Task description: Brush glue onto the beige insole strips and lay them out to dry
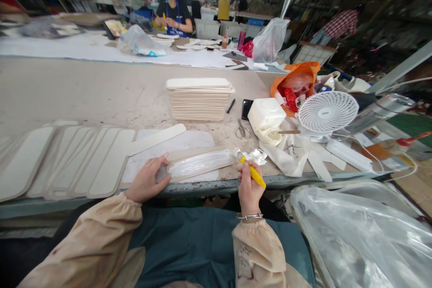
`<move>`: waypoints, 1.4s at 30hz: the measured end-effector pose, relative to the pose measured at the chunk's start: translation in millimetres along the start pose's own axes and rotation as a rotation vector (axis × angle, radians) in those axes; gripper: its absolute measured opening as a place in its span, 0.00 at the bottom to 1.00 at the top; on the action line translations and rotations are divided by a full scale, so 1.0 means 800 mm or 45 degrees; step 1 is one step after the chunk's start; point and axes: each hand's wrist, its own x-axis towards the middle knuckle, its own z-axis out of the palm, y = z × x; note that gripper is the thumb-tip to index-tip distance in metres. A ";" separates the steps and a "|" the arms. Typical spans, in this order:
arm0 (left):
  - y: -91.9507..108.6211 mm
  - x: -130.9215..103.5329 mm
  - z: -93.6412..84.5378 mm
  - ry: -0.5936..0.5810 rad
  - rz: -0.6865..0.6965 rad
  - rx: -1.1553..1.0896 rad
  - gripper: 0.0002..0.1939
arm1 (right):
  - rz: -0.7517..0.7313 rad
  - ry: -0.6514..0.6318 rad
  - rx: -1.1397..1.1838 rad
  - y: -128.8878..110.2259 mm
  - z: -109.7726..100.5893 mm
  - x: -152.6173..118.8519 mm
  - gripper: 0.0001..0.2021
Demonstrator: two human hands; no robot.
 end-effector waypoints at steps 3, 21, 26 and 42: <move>-0.002 0.000 0.001 -0.004 0.003 0.015 0.33 | -0.009 0.000 -0.018 -0.001 -0.004 0.002 0.19; -0.009 -0.009 -0.007 0.151 -0.105 -0.417 0.24 | -0.054 0.094 0.239 -0.013 -0.009 -0.009 0.18; 0.009 -0.006 -0.016 0.221 -0.209 -0.233 0.18 | -0.199 0.364 0.292 -0.027 -0.052 0.014 0.16; 0.305 0.175 0.136 -0.382 -0.013 0.385 0.33 | -0.098 0.424 0.393 -0.038 -0.082 0.016 0.17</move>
